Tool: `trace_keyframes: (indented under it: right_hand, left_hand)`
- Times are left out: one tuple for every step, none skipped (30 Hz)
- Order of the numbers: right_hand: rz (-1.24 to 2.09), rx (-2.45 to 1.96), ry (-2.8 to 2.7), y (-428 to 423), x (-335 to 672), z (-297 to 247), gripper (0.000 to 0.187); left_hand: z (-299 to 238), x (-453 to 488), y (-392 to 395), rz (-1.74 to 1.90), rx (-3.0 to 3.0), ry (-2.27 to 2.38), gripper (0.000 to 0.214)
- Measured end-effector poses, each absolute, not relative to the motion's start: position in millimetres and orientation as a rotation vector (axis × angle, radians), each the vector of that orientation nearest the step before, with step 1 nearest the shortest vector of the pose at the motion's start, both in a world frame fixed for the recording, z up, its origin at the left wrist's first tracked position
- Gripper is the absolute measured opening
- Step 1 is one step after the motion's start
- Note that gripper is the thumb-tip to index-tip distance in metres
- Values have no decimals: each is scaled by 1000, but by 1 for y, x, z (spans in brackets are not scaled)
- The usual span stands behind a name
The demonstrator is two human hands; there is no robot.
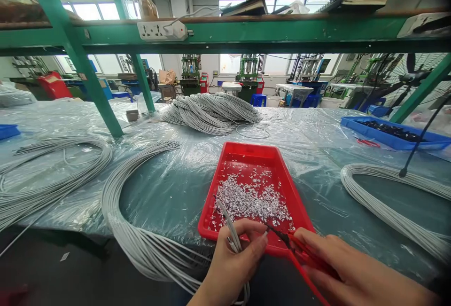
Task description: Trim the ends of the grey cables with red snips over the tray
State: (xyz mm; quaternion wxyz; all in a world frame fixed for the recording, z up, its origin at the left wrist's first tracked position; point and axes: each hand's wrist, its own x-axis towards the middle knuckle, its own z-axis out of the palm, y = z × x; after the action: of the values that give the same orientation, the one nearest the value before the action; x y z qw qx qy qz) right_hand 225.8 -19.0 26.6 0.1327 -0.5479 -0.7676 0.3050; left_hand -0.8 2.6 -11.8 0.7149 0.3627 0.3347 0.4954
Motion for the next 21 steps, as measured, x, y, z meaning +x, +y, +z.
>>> trace_keyframes:
  right_hand:
    - [931, -1550, -2235, -15, 229, 26, 57]
    - [960, -1530, -2229, -9, 232, 25, 55]
    - [960, -1528, -2208, -4, 236, 22, 55]
    - [936, -1534, -2168, 3, 239, 19, 58]
    - [911, -1528, -2112, 9, 242, 16, 62]
    - [898, -1503, -2044, 15, 243, 13, 64]
    - [902, -1458, -1971, 20, 244, 13, 62]
    - [923, -1404, -1900, 24, 243, 13, 58]
    - [962, -1354, -1838, 27, 240, 16, 54]
    - [993, -1319, -1782, 28, 237, 20, 50]
    - [1015, -1299, -1738, 28, 234, 25, 48]
    - [1027, -1290, -1705, 28, 230, 30, 47]
    - [1035, -1290, -1683, 27, 227, 35, 47]
    - [1043, -1292, -1669, 26, 222, 40, 47]
    - [1056, -1288, -1666, 25, 218, 43, 46]
    - [1079, -1271, -1674, 24, 213, 44, 45]
    - [1118, -1242, -1690, 23, 207, 45, 43]
    - [1172, -1201, -1713, 22, 202, 45, 41]
    - [1235, -1151, -1741, 22, 196, 45, 39]
    - [1298, -1101, -1768, 22, 191, 45, 38]
    - [1339, -1061, -1804, 22, 186, 44, 36]
  left_hand:
    - [-15, -1, 3, 1093, 827, 744, 49]
    - [-20, 0, 3, 1097, 865, 748, 50]
    - [-24, 0, 3, 1107, 926, 757, 52]
    - [-29, 0, 3, 1123, 1031, 767, 53]
    - [-34, 1, 2, 1139, 1187, 770, 54]
    - [-38, 1, 1, 1155, 1382, 762, 55]
    - [-41, 0, -1, 1165, 1593, 739, 56]
    - [-43, 0, -3, 1170, 1786, 718, 56]
    - [-45, -1, -6, 1176, 1929, 720, 56]
    - [-47, -1, -8, 1189, 1994, 750, 57]
    - [-49, -1, -10, 1203, 1957, 804, 59]
    - [-51, -1, -11, 1192, 1824, 835, 62]
    - [-55, 0, -11, 1158, 1639, 828, 66]
    - [-59, 1, -11, 1107, 1433, 777, 70]
    - [-63, 2, -11, 1039, 1249, 680, 73]
    - [-68, 3, -10, 989, 1144, 610, 73]
    - [-72, 4, -10, 953, 1089, 562, 72]
    - [-75, 5, -10, 932, 1068, 531, 69]
    - [-76, 6, -11, 924, 1049, 512, 67]
    - [-76, 6, -12, 922, 998, 480, 63]
    - [-75, 6, -13, 931, 930, 443, 60]
